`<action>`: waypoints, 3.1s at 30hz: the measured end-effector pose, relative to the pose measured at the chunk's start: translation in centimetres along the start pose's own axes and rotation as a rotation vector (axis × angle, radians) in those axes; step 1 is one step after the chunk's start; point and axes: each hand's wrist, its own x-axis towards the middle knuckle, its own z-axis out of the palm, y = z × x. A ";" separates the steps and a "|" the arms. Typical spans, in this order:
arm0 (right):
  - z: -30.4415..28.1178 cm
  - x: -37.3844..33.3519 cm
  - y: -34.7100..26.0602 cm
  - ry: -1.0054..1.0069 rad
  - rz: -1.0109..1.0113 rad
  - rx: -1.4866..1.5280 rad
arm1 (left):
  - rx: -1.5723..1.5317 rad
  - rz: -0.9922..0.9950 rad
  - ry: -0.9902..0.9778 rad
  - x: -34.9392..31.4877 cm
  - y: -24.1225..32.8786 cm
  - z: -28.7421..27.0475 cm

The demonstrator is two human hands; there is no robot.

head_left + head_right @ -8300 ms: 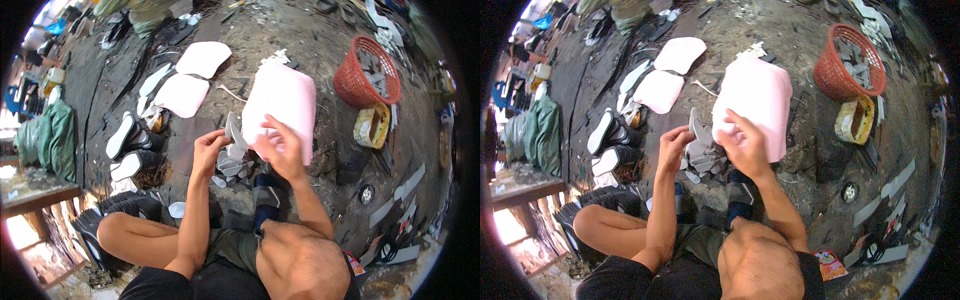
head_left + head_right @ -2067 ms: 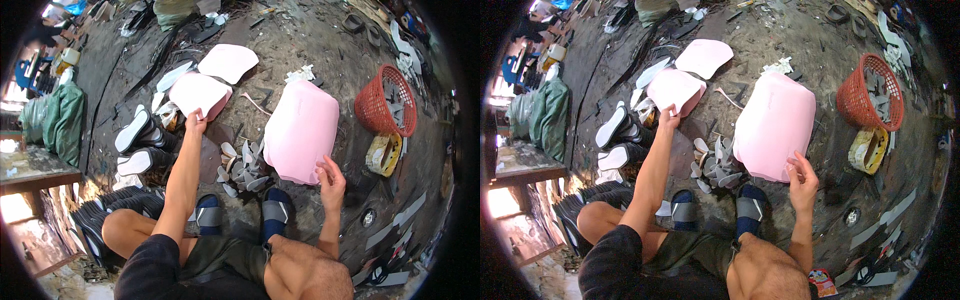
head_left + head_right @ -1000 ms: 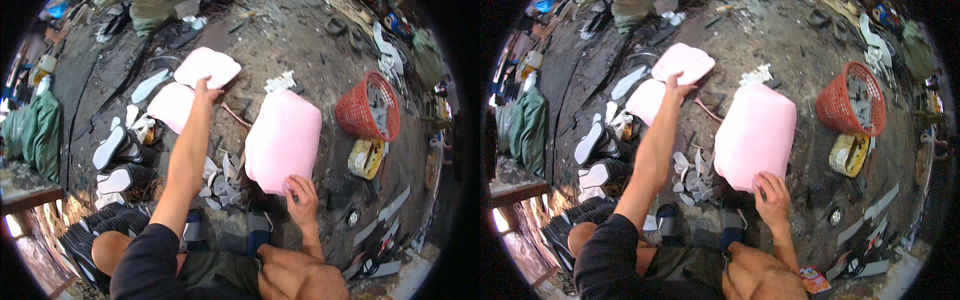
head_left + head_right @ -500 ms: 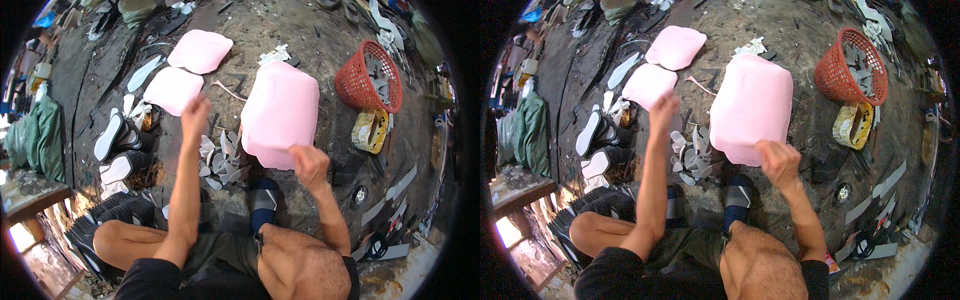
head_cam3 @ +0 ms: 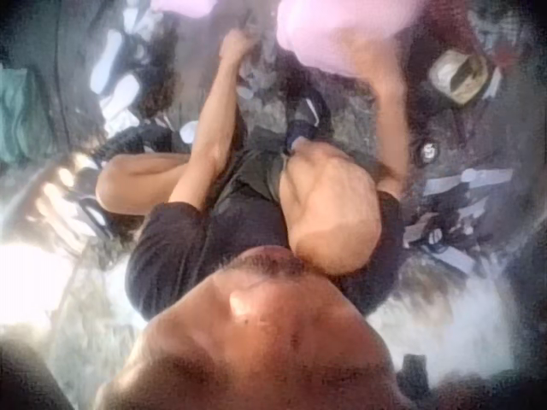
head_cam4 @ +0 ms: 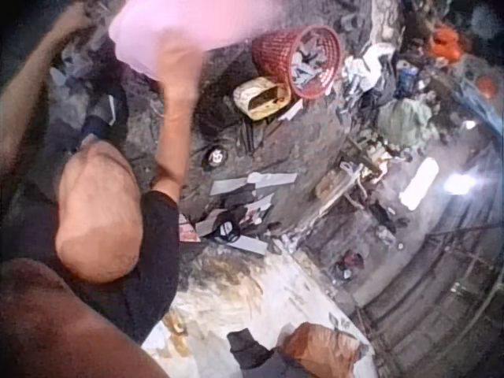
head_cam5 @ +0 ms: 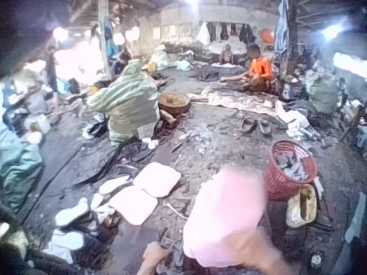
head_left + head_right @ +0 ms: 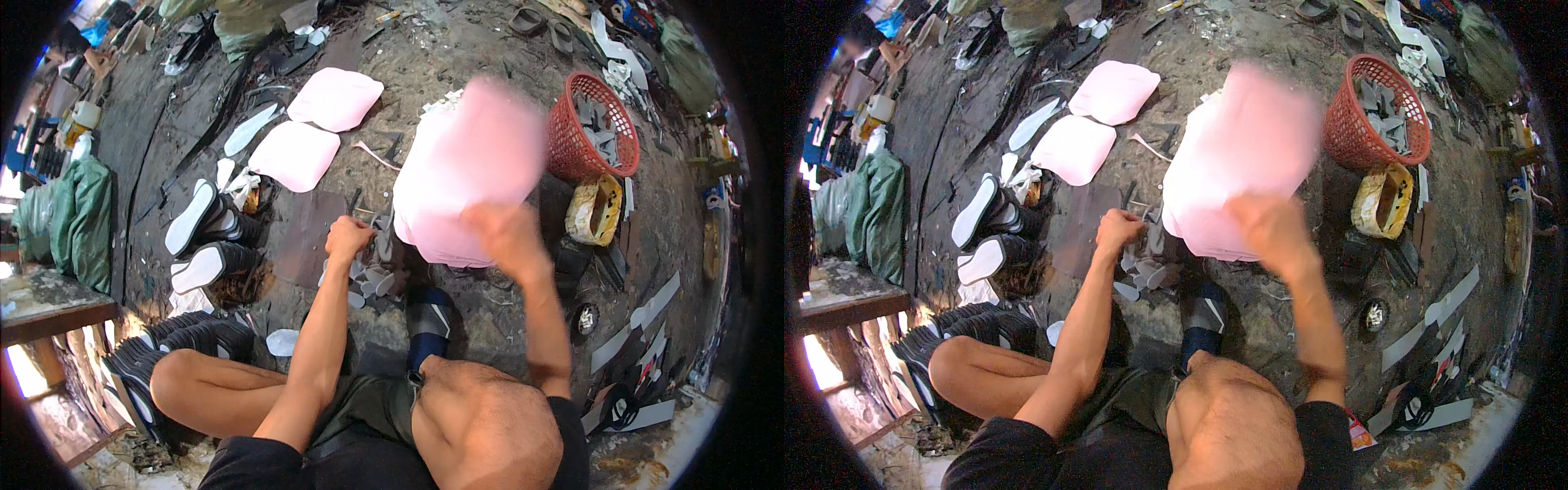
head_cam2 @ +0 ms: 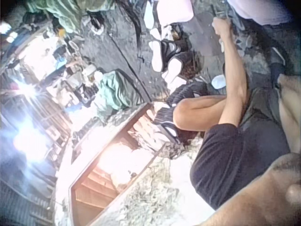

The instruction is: The person sits on the ground and uses a knife to trim the edges of white and pink shoe insoles. They repeatedly pick up an insole, cut along the edges, and place the trimmed pieces aside.

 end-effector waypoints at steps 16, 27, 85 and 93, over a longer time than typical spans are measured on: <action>12.0 -2.7 -11.2 0.229 0.901 1.273 | -0.419 0.877 0.419 -12.2 -2.6 -1.2; 7.9 -4.9 -10.6 0.252 0.701 0.895 | -0.532 0.797 0.190 -15.5 0.1 1.8; -3.8 0.4 -0.5 0.903 0.155 0.121 | -0.228 1.006 0.185 -8.7 8.4 4.0; 7.3 -3.8 -3.3 0.165 0.106 0.191 | 0.122 1.079 0.255 -7.7 5.5 4.1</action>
